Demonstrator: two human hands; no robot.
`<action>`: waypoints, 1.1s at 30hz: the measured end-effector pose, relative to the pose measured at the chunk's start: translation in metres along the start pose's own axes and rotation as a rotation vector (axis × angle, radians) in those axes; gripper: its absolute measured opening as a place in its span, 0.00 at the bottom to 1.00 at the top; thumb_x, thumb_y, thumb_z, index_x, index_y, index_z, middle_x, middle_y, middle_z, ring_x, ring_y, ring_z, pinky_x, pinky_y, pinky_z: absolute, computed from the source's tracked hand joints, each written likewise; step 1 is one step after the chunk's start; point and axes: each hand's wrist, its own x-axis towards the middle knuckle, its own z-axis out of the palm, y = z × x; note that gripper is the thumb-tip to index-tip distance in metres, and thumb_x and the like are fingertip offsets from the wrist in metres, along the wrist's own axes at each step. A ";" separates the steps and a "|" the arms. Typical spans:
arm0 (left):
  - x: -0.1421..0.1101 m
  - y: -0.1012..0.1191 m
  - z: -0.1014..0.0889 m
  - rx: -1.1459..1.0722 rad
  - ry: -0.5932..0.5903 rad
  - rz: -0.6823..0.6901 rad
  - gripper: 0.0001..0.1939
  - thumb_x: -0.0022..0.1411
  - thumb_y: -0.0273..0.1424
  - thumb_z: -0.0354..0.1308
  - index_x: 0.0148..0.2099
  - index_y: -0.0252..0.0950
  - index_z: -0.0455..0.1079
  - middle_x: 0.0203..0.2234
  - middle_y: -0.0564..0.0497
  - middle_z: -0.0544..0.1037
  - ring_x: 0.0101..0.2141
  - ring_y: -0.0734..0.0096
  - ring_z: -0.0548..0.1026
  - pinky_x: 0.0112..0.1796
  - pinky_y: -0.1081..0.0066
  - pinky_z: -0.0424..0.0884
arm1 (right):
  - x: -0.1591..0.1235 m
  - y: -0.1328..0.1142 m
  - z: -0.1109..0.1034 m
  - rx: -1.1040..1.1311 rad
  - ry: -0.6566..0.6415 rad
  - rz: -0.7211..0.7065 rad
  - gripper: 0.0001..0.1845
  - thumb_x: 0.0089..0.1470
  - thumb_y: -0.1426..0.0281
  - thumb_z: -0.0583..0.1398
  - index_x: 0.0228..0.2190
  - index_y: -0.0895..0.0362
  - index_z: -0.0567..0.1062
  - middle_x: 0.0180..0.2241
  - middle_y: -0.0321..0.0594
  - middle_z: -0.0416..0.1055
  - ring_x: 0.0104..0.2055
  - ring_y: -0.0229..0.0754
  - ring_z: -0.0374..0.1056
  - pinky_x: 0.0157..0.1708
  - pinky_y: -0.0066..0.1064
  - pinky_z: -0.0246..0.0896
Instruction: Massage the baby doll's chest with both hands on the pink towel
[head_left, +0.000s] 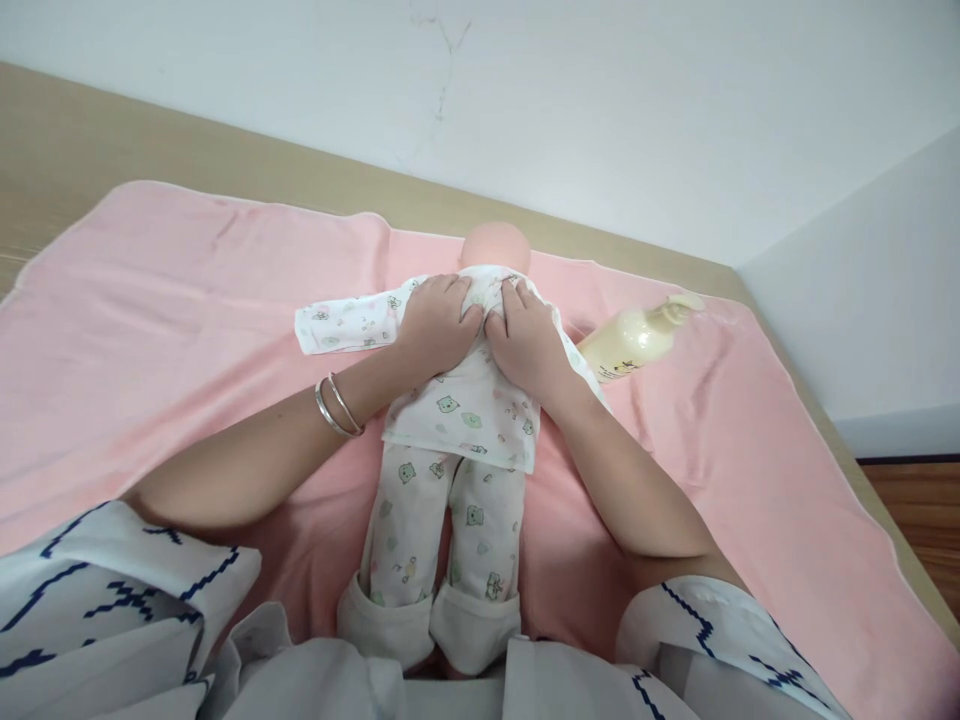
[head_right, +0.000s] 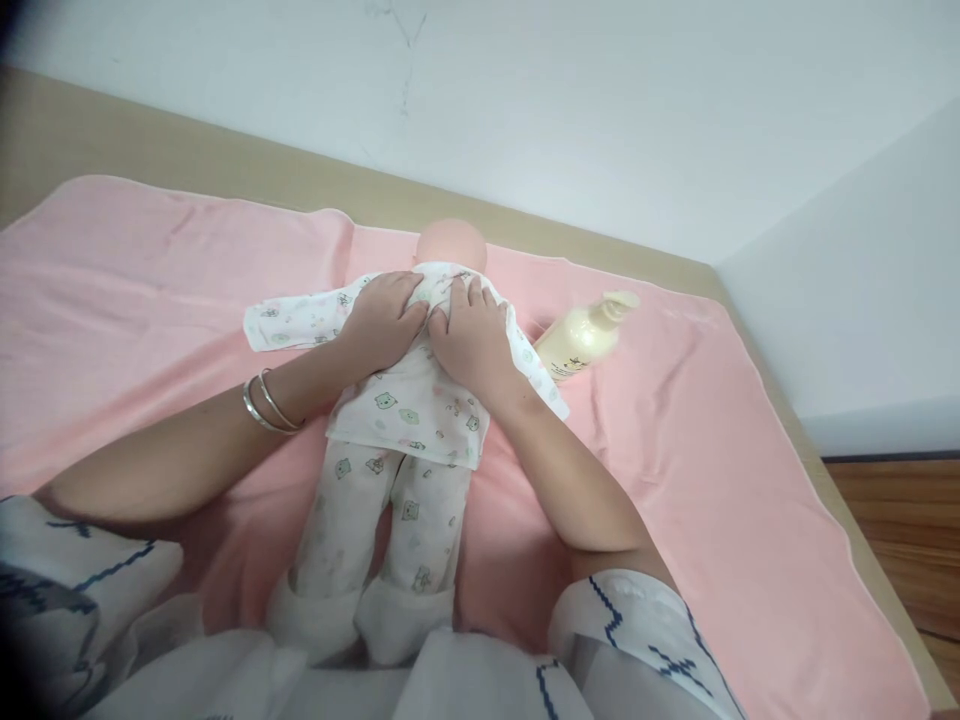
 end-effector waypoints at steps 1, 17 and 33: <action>0.000 0.000 0.000 0.010 -0.009 0.010 0.19 0.71 0.31 0.42 0.52 0.30 0.72 0.50 0.34 0.80 0.52 0.48 0.76 0.59 0.50 0.70 | 0.000 0.001 0.000 0.003 -0.001 -0.001 0.36 0.67 0.69 0.46 0.71 0.72 0.59 0.74 0.64 0.56 0.77 0.65 0.52 0.73 0.64 0.48; 0.000 0.015 -0.031 -0.055 -0.189 0.079 0.15 0.69 0.24 0.41 0.37 0.36 0.68 0.39 0.41 0.77 0.46 0.54 0.76 0.56 0.52 0.73 | -0.019 -0.008 -0.006 -0.072 -0.058 -0.092 0.36 0.70 0.66 0.47 0.72 0.73 0.55 0.75 0.68 0.52 0.79 0.66 0.48 0.74 0.63 0.49; -0.025 0.032 -0.030 0.144 -0.151 0.148 0.23 0.72 0.25 0.42 0.61 0.21 0.69 0.60 0.27 0.73 0.65 0.45 0.68 0.68 0.49 0.64 | 0.000 0.000 -0.009 0.107 -0.092 0.059 0.31 0.71 0.66 0.45 0.69 0.66 0.60 0.77 0.60 0.49 0.80 0.66 0.41 0.75 0.69 0.37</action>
